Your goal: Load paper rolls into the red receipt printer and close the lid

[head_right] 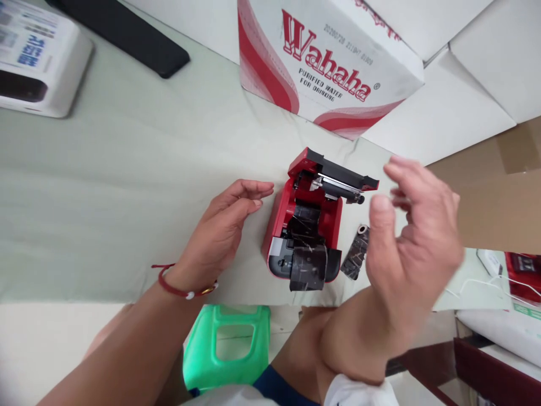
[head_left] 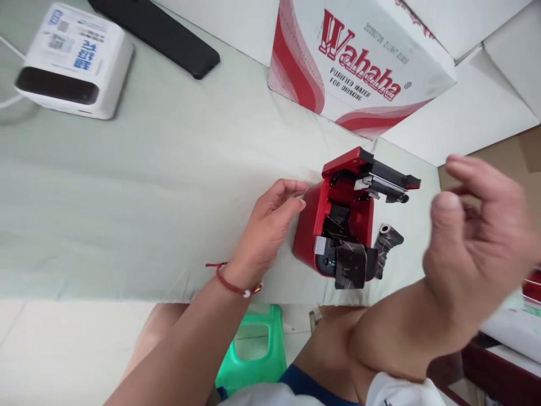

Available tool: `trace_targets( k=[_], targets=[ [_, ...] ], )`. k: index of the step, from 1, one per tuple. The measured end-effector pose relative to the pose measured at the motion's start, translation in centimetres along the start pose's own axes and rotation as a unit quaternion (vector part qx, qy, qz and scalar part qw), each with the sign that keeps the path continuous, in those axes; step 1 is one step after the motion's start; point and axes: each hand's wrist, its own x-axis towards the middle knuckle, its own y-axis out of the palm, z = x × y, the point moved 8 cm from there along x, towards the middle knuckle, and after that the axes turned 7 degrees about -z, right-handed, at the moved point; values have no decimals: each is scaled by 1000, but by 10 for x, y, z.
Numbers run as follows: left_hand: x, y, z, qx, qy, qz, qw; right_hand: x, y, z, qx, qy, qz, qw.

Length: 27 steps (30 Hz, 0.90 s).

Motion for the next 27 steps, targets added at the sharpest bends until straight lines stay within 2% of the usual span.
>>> trace_targets(
  k=[4, 8, 10, 12, 14, 17, 19, 22, 27],
  targets=[
    [1, 1, -1, -10, 11, -8, 1000, 25, -16, -7, -10, 16, -49, 999],
    [1, 3, -5, -24, 44, 11, 999, 19, -39, -13, -27, 30, -121, 992],
    [1, 3, -8, -30, 66, 21, 997, 9, -40, -7, -34, 7, -106, 994],
    [0, 4, -10, -22, 89, 31, 995, 1, -33, 1, -41, -31, -62, 997],
    [-2, 7, -10, 5, 107, 48, 993, -3, -26, 6, -47, -55, -24, 997],
    [-6, 17, -9, 58, 118, 84, 988, -2, -19, 9, -47, -67, 0, 997],
    [-7, 24, -8, 70, 116, 110, 985, -1, -17, 11, -51, -72, 5, 996],
    [-7, 33, -6, 35, 101, 144, 984, 1, -16, 14, -65, -75, 3, 995],
    [-4, 36, -3, -1, 90, 174, 981, 4, -13, 20, -83, -72, -5, 994]
  ],
)
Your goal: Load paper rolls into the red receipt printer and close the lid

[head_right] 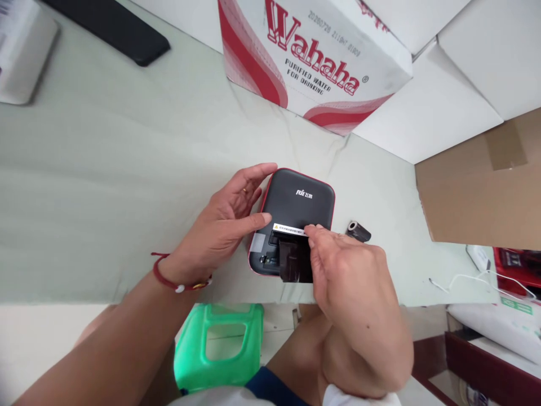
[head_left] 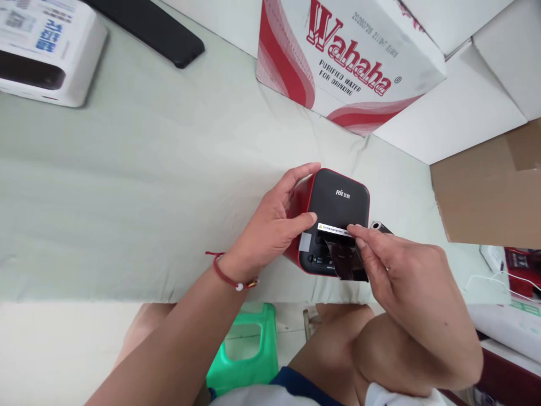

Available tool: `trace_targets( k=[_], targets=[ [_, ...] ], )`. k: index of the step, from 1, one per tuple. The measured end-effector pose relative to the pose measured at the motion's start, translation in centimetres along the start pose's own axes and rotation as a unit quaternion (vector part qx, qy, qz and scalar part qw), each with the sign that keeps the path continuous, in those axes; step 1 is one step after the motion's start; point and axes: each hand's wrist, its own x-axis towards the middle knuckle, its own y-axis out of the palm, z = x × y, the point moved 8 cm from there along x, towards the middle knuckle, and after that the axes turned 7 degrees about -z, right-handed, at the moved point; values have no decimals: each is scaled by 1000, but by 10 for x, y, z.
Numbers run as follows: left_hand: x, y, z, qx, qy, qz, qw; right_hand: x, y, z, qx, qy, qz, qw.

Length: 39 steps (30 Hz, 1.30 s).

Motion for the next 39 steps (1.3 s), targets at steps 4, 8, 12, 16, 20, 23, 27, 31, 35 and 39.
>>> trace_targets(
  k=[4, 8, 12, 16, 20, 23, 27, 31, 35, 39],
  targets=[
    [-3, -2, 0, 16, 18, 25, 999, -1, 4, -5, 12, 37, -16, 999],
    [-8, -3, -4, 61, 48, 71, 994, -7, 2, -21, 71, 88, -37, 993],
    [-14, -1, -9, 142, 87, 118, 979, -17, -5, -20, 152, 31, 7, 988],
    [-16, -2, -13, 145, 114, 150, 971, -31, -7, -3, 213, -55, 87, 972],
    [-16, -5, -11, 146, 121, 178, 965, -36, -2, 5, 223, -64, 125, 965],
    [-17, -7, -5, 130, 100, 185, 969, -35, 1, 4, 226, -54, 134, 963],
    [-16, -10, 7, 89, 51, 169, 980, -35, 2, 3, 222, -57, 138, 964],
    [-14, -13, 13, 52, 20, 134, 989, -35, 2, 1, 216, -28, 141, 966],
    [-15, -10, 13, 40, 18, 131, 990, -26, 0, 2, 218, -26, 134, 966],
    [-18, -9, 21, 33, -16, 123, 992, -2, 14, -13, 218, 19, 53, 974]
  ],
)
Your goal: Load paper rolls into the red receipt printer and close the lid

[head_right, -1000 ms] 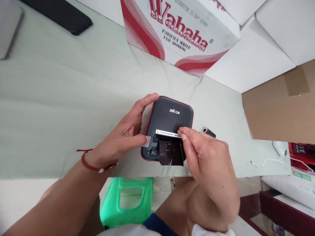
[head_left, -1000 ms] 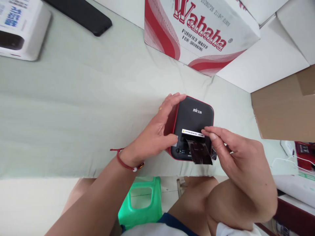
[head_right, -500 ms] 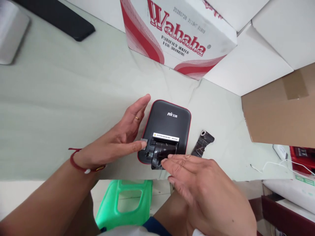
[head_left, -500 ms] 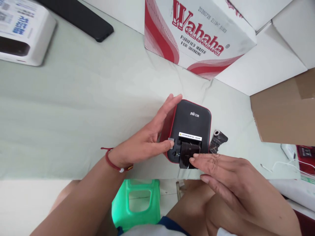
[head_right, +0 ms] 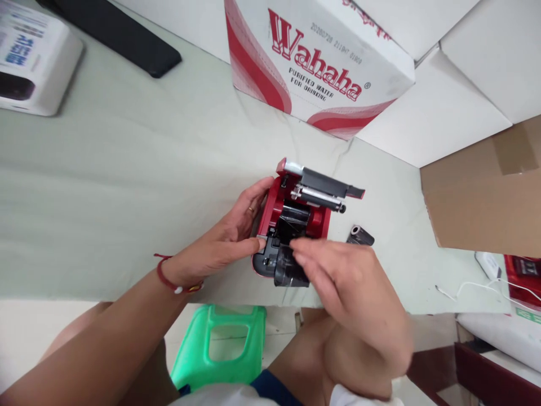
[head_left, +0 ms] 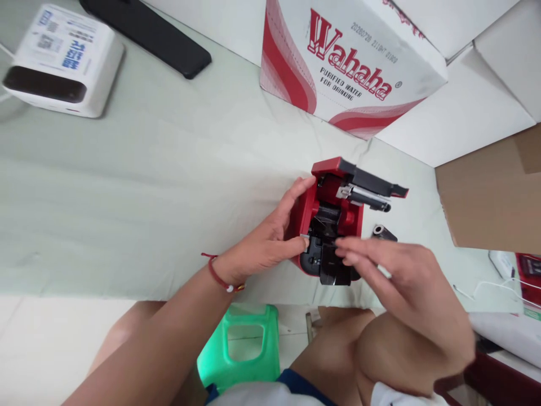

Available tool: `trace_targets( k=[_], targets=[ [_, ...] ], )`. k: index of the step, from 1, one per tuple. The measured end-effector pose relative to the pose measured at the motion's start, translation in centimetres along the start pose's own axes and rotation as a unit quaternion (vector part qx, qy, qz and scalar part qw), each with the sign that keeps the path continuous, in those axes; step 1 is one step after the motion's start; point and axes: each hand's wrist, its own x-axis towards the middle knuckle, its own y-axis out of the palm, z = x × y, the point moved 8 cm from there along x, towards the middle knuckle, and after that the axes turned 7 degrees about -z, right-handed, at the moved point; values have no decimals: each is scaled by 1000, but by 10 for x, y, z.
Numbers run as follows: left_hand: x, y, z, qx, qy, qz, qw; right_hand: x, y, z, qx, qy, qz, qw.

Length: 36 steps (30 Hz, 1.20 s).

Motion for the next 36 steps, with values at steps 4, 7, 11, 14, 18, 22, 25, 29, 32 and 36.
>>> trace_targets(
  k=[4, 7, 11, 14, 18, 22, 25, 29, 32, 36],
  targets=[
    [-1, 0, 2, 12, 4, -33, 999, 26, 20, -35, -75, 64, -88, 991],
    [0, 0, -1, 1, 12, -53, 999, 34, 38, -47, -140, 79, -70, 984],
    [2, 1, -2, -30, 9, -61, 998, 37, 44, -47, -173, 86, -33, 980],
    [2, 1, -1, -45, 9, -61, 997, 40, 46, -44, -203, 79, 5, 976],
    [1, 0, -2, -37, 9, -63, 997, 46, 52, -47, -216, 77, 30, 973],
    [3, -1, -2, -56, 10, -67, 996, 47, 52, -54, -157, 110, 0, 981],
    [5, -4, -3, -89, 26, -83, 992, 37, 36, -47, -83, 113, -26, 990],
    [8, -8, -4, -123, 30, -106, 986, -5, -14, -38, 31, 112, -19, 993],
    [8, -9, -3, -121, 11, -121, 985, -43, -59, -59, 105, 156, -108, 976],
    [8, -11, -3, -107, -8, -145, 984, -58, -59, -122, 79, 297, -166, 937]
  ],
)
